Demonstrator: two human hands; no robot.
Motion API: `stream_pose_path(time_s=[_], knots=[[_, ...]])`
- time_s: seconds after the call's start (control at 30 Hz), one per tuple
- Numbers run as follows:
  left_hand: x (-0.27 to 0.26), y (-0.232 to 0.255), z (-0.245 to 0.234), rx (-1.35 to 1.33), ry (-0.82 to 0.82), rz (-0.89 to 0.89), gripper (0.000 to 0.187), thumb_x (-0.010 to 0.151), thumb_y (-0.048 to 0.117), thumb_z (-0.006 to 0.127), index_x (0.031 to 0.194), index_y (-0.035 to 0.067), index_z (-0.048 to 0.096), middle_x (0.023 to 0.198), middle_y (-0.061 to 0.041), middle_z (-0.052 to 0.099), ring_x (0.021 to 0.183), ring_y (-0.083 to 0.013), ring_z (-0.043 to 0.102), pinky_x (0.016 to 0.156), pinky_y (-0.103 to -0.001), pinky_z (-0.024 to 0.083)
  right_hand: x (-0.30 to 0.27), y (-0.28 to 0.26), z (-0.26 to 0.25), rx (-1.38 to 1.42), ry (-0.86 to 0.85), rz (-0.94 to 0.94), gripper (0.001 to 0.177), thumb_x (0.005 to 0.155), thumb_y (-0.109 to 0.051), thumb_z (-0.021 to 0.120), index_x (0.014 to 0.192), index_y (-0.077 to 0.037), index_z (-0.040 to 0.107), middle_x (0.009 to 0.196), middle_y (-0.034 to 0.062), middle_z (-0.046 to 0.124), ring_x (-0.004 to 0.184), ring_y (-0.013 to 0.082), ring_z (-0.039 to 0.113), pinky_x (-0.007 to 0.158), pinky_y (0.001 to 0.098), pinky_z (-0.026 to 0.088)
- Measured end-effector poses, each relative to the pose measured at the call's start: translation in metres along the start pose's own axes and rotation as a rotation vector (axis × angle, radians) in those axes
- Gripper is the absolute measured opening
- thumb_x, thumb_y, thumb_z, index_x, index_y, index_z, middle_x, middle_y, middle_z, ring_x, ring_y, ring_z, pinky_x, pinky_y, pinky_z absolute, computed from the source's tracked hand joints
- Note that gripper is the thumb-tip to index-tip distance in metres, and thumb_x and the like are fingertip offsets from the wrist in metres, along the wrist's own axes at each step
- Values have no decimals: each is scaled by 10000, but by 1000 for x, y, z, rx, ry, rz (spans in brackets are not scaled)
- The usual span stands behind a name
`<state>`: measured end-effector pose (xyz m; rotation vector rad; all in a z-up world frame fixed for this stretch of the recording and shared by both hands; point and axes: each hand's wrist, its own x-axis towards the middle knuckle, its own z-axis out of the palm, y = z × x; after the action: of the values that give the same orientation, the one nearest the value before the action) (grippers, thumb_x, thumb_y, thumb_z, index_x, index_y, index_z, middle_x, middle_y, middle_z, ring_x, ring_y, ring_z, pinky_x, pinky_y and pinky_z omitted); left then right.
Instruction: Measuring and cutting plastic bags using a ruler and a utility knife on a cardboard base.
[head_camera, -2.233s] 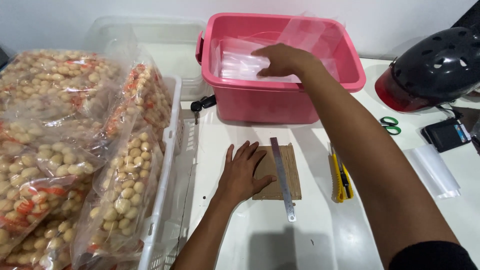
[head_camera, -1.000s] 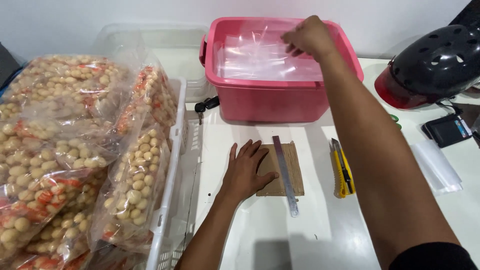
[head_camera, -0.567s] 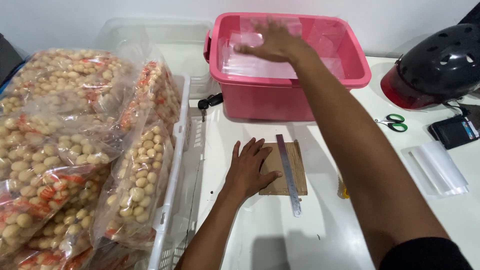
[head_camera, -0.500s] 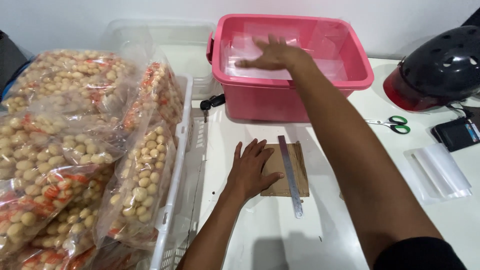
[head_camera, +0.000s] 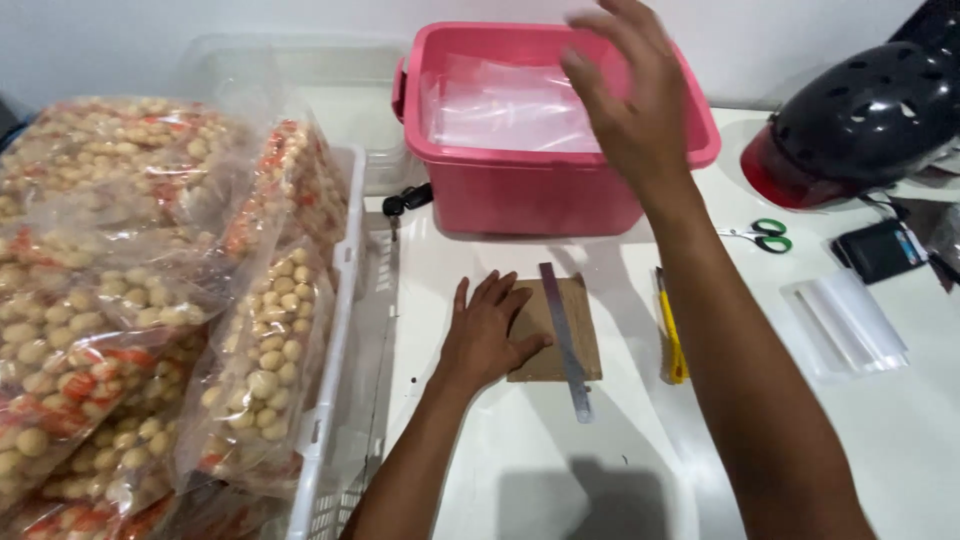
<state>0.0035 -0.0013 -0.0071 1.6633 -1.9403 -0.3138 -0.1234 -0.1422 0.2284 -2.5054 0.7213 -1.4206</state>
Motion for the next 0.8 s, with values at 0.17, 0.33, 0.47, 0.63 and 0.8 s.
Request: stream_pose_path(time_s=[0.17,0.33,0.47,0.63,0.8], knots=[[-2,33,-47,-105,-161,-127,650,926,498,646,1450,122,562,1571,-174,459,1518,-354,333,1263,-596,42,-129,-4,-44,-39,64,113,431,1016,-206,707,1403,-45,606,1435,209,592,1377,446,511,1165,589,342],[-1,34,-46,-47,-233,-152,668,936,498,633,1492,143,527,1607,-151,416,1538,-337,298,1257,-595,35,-263,35,-40,-448,-385,552,261,942,-378,692,1187,-294,731,1334,54,679,1341,330,564,1134,769,249],[-2,26,-31,-27,-214,-152,648,940,479,641,1479,132,544,1598,-165,428,1532,-344,313,1256,-594,58,-272,-19,-24,-485,-430,467,246,930,-356,696,1174,-347,729,1376,-29,661,1376,259,535,1162,747,187],[-4,2,0,5,-45,-8,706,917,574,601,1457,125,536,1608,-124,394,1533,-315,244,1230,-560,35,-281,-30,-7,-335,-552,318,419,913,-424,660,1270,-214,716,1394,-28,652,1460,262,405,1138,759,-1],[-4,2,2,26,-36,-5,693,917,576,613,1438,124,559,1599,-127,408,1532,-334,243,1228,-565,59,-298,-25,-1,-310,-612,339,501,945,-489,597,1357,-208,636,1468,-56,591,1477,267,368,1131,747,-65]])
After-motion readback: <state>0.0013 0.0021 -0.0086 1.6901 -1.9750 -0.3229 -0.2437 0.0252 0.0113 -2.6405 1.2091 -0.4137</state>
